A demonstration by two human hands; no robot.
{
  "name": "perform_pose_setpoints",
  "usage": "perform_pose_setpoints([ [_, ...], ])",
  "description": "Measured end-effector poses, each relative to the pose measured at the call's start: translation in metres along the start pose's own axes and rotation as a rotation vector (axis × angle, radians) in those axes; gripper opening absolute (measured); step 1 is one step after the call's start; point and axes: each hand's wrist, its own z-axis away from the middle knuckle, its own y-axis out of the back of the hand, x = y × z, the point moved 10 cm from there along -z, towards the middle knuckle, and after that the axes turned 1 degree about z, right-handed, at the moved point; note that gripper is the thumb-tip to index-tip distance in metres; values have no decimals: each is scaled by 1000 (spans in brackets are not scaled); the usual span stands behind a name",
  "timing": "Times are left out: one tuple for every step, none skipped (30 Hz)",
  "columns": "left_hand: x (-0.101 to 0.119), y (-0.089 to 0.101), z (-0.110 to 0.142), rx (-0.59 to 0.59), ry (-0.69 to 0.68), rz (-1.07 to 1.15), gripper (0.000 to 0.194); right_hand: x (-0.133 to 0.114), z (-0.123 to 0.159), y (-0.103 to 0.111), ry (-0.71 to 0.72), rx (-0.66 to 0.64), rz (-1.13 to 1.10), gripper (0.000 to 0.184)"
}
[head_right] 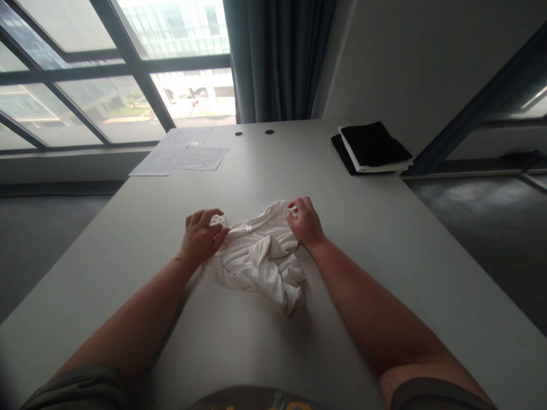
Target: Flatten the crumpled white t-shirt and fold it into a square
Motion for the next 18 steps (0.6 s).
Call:
perform_pose_setpoints([
  [2,-7,-1,-64,-14,19,39,-10,1,-8,68,-85,30,12],
  [3,-15,-1,-126,-26,38,40,-18,3,-17,129,-180,53,12],
  [4,-22,-2,-175,-31,52,40,-25,7,-25,176,-268,76,13],
  [2,-28,-2,-209,-21,56,39,-30,10,-32,205,-339,101,15],
  [-1,-32,-2,-225,2,51,38,-32,13,-37,216,-389,128,17],
  [-5,-34,-2,-229,35,39,37,-32,15,-40,213,-416,157,20],
  [-11,-36,-2,-226,76,23,37,-32,16,-42,203,-427,186,22],
  [-16,-37,-2,-224,118,6,36,-30,17,-43,191,-426,212,24],
  [-21,-38,-1,-227,156,-9,35,-29,17,-43,182,-422,234,26],
  [-25,-39,1,-233,189,-21,34,-27,16,-44,174,-418,251,27],
  [-28,-40,2,-240,216,-32,34,-26,16,-44,168,-414,265,28],
  [-30,-41,3,-246,234,-41,34,-24,16,-45,164,-410,275,28],
  [-32,-41,3,-246,249,-50,34,-22,15,-45,161,-406,282,29],
  [-33,-40,4,-243,261,-59,34,-21,15,-45,159,-403,286,28],
  [-34,-39,4,-234,276,-69,34,-20,15,-45,159,-398,288,28],
  [-35,-37,4,-223,293,-79,35,-20,14,-45,158,-393,290,27],
  [-36,-36,4,-213,309,-90,35,-20,14,-45,158,-389,291,27],
  [-36,-34,4,-203,326,-101,36,-20,14,-45,157,-388,291,26],
])
